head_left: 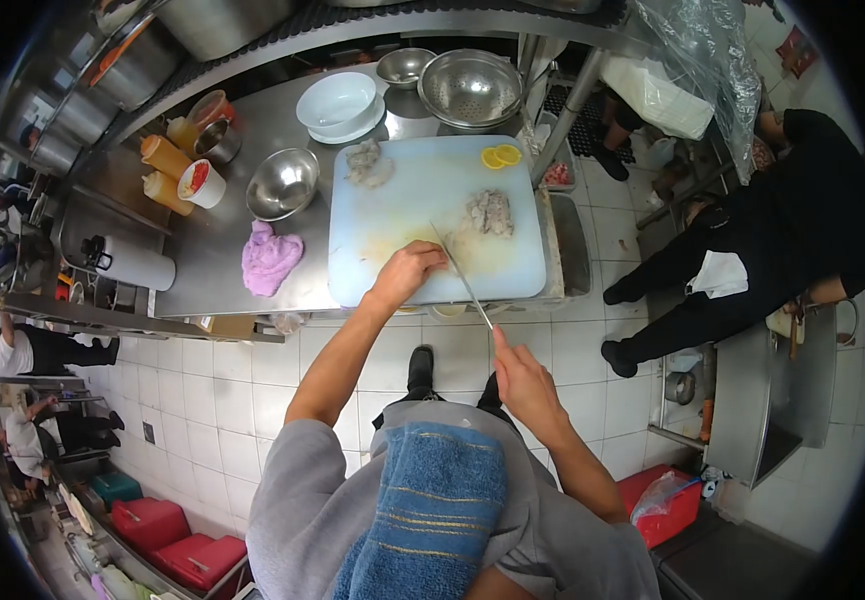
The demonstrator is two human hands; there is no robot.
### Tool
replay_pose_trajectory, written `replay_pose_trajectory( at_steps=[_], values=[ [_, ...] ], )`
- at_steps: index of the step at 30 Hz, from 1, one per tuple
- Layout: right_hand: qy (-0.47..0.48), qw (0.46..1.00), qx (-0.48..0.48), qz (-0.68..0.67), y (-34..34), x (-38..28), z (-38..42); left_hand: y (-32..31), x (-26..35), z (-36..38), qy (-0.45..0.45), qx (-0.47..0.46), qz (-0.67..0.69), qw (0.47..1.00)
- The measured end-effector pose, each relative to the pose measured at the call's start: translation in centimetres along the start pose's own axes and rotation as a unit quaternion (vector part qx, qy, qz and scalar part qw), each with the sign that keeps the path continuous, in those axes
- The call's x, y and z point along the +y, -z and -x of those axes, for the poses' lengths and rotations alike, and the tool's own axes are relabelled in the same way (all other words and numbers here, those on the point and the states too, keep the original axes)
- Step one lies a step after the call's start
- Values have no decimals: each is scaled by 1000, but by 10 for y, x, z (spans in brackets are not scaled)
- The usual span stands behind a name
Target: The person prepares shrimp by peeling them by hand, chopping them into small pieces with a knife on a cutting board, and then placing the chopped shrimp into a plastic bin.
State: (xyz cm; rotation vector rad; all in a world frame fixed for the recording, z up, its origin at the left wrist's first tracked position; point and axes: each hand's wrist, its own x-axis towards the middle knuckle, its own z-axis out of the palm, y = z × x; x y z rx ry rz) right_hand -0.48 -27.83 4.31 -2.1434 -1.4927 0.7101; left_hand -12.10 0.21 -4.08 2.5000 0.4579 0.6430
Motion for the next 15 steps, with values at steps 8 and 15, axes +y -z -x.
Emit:
replay_pose_trajectory(
  at_steps=[8,15],
  values=[
    [-27,999,-30,37,8,-18,5,12,11,-14,13,-51,-9,999],
    [-38,996,-43,64,-21,-5,-23,8,6,-13,15,-63,-8,998]
  ],
)
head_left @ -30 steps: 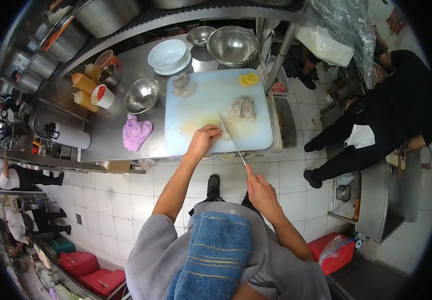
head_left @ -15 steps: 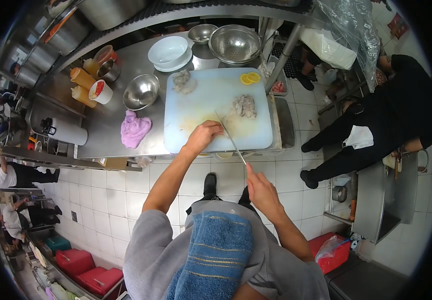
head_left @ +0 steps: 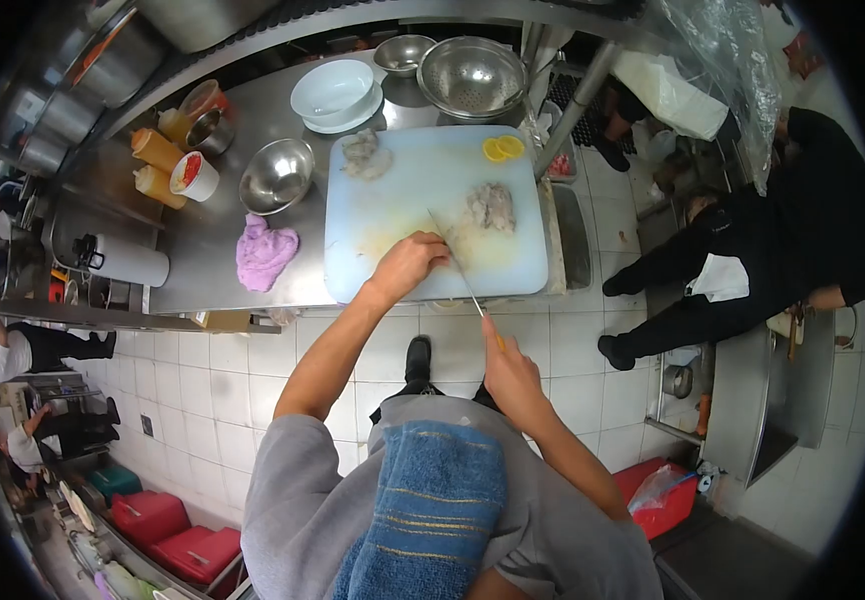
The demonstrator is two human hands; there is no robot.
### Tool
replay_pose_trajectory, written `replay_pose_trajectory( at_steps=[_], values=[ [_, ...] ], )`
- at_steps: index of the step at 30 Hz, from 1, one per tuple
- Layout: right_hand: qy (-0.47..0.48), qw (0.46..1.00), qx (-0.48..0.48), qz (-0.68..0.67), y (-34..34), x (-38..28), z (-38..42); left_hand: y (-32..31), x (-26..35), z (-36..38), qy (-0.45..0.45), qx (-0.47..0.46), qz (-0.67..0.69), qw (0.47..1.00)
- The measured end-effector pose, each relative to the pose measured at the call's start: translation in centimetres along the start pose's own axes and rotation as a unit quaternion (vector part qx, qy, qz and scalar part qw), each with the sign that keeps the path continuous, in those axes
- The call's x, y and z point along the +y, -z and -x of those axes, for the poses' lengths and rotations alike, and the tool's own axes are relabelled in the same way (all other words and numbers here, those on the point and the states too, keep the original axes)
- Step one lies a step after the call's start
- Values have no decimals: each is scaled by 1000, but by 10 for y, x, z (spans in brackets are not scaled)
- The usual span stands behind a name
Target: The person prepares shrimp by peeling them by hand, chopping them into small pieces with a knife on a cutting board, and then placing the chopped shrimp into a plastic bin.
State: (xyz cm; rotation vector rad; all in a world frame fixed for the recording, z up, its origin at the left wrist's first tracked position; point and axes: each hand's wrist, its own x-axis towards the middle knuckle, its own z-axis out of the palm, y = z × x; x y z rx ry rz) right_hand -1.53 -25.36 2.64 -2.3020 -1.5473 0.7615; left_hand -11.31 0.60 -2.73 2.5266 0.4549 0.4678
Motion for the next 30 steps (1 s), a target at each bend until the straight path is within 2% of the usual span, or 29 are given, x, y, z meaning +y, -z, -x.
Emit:
replay_pose_trajectory(
  at_steps=[4,5,7,11,13,14,17,24,30],
  values=[
    [6,1000,11,14,-7,3,-42,1,0,2,-7,9,3,1000],
    [58,995,54,-66,-11,17,-54,0,-1,1,-15,20,5,1000],
    [162,952,133,-224,-13,51,-71,-5,0,5,3,55,19,998],
    [45,944,78,-317,13,67,-73,-14,8,11,75,108,81,988],
    [-59,918,12,-391,33,59,-70,-23,16,14,142,151,92,974],
    [-70,908,20,-413,40,54,-67,-27,19,13,178,172,97,964],
    [-90,883,37,-459,54,43,-55,-33,41,1,247,183,58,950],
    [-53,876,58,-476,73,54,-44,-42,21,-28,268,217,17,939],
    [-73,869,75,-484,68,69,-26,-42,-16,-74,266,260,88,924]
  ],
)
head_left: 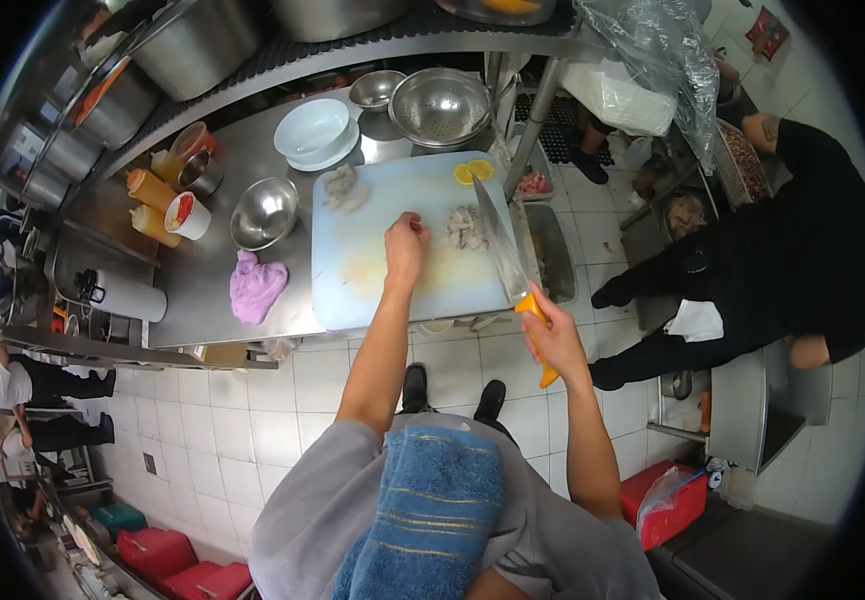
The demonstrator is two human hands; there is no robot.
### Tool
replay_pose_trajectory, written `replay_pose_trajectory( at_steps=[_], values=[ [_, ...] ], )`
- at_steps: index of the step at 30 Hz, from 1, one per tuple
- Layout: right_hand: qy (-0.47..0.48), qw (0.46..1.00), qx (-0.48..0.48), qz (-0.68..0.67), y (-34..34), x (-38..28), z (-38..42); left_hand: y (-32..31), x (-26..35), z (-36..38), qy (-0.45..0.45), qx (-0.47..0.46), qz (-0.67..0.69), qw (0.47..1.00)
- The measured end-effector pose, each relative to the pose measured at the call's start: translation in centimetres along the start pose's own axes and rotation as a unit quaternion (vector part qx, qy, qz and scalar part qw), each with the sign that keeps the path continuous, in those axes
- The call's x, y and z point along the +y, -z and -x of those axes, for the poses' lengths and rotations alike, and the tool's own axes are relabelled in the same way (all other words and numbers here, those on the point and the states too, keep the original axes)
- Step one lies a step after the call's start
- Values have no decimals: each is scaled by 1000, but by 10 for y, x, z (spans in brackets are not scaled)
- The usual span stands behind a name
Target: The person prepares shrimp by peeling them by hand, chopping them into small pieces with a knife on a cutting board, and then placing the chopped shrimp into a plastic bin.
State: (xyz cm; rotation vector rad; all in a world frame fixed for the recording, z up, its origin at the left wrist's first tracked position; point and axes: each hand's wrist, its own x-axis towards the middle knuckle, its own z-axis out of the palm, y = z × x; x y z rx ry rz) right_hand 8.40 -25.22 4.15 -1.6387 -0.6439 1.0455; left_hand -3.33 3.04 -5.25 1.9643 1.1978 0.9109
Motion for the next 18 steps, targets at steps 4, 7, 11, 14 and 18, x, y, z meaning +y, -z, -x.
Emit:
replay_pose_trajectory(
  at_steps=[4,7,11,14,18],
  values=[
    [-9,1000,14,19,5,9,5,-23,8,-21,4,-41,71,997],
    [0,997,34,65,6,13,6,-18,26,-17,-101,-72,35,992],
    [-2,998,40,56,5,15,10,-5,52,-6,-239,-152,-117,952],
    [-7,998,37,47,6,11,9,-7,55,-13,-205,-187,-166,946],
    [-13,998,39,43,6,10,11,-10,40,-16,-79,-145,-8,986]
  ],
)
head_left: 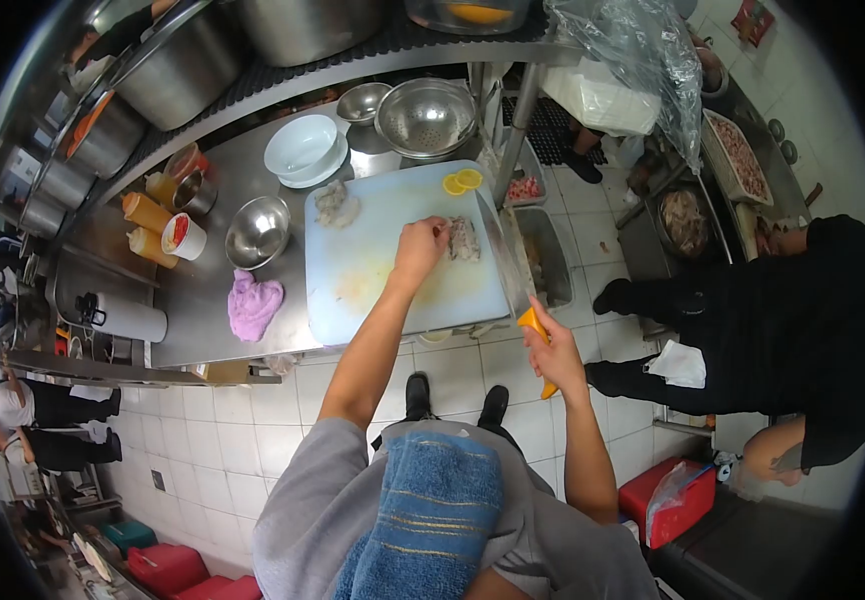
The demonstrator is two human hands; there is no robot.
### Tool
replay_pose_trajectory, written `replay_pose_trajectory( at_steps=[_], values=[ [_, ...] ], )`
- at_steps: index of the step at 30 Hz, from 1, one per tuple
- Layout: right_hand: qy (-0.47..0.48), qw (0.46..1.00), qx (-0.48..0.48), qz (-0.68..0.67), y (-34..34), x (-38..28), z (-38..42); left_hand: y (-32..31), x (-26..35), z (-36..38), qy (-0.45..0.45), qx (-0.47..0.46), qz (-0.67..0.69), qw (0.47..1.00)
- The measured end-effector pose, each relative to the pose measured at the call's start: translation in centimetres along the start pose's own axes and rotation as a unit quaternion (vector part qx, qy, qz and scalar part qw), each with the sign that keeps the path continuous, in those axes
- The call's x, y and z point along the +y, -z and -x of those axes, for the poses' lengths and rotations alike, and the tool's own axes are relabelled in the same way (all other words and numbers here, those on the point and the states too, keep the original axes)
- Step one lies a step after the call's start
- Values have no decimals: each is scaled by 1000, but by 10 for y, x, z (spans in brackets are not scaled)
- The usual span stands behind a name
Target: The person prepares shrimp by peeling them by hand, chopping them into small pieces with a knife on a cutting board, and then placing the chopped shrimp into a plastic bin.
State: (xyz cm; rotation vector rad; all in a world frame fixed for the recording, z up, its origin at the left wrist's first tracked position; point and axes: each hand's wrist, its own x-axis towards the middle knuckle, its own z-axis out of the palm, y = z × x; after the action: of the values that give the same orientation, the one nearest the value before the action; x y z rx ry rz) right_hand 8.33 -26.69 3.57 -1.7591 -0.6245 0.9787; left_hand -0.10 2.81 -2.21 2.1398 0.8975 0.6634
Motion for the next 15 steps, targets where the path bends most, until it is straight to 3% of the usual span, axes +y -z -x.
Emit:
replay_pose_trajectory(
  at_steps=[4,6,9,15],
  values=[
    [-32,999,-4,37,2,-7,3,11,3,17,13,-10,-64,998],
    [31,996,11,77,-2,6,-2,20,9,22,32,24,-78,996],
    [34,996,6,82,-7,1,0,9,-8,17,-47,45,-63,996],
    [31,995,-8,89,-17,-7,0,2,-15,1,9,49,-34,998]
  ],
)
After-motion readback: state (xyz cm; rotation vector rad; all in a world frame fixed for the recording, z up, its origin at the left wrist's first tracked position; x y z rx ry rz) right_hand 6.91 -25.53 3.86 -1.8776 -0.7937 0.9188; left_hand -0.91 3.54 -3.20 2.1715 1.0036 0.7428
